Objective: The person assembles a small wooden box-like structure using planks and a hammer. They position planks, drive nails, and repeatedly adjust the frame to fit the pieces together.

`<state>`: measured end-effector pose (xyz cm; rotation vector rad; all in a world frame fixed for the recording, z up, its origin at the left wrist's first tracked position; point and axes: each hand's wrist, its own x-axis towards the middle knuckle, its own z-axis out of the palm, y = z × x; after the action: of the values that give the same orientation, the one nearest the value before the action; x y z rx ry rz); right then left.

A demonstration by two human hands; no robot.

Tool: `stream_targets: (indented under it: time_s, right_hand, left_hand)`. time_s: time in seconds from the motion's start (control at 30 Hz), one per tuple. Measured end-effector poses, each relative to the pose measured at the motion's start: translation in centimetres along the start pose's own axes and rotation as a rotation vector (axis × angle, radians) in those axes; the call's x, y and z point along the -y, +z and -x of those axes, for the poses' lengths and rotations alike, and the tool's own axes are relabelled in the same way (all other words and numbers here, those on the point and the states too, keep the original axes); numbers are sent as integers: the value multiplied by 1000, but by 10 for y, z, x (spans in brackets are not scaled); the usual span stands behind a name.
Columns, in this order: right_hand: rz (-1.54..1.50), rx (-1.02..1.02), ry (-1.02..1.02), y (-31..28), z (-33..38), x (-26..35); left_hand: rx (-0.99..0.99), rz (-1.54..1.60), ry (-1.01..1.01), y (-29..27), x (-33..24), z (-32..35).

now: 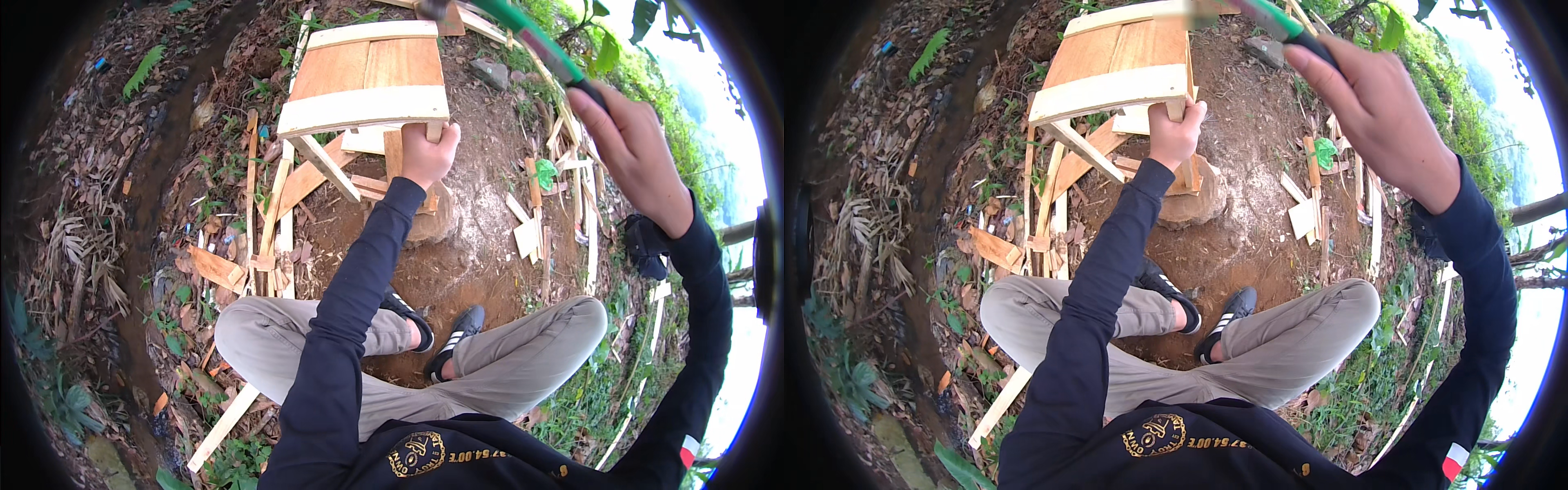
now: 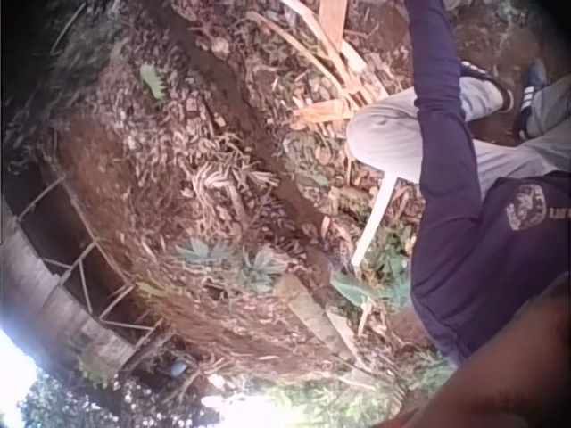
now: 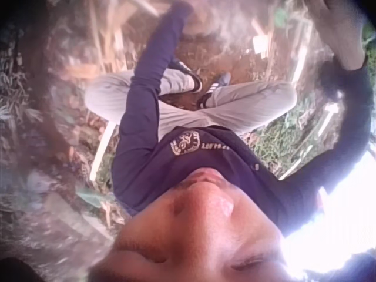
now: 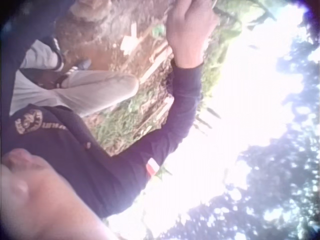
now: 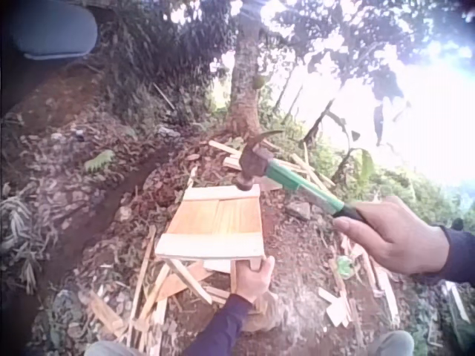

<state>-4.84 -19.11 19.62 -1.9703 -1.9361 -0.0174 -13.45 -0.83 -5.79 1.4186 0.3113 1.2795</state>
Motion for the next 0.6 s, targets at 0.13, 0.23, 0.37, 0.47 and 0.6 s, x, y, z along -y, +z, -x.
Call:
stream_targets:
  time_s: [0.13,0.23,0.37,0.47,0.6]
  right_hand:
    - [-54,-157,-7,17,8,-5]
    - [223,230,-98,38,18,-36]
    - [142,132,-46,-4,-10,-11]
    - [-46,-158,56,0,-5,0]
    - [177,321,-50,38,18,-25]
  left_hand:
    - [19,7,0,-3,8,0]
    - [1,28,21,6,0,2]
    - [4,7,-5,2,-4,3]
    - [3,15,-20,1,0,2]
    - [15,24,-36,4,0,3]
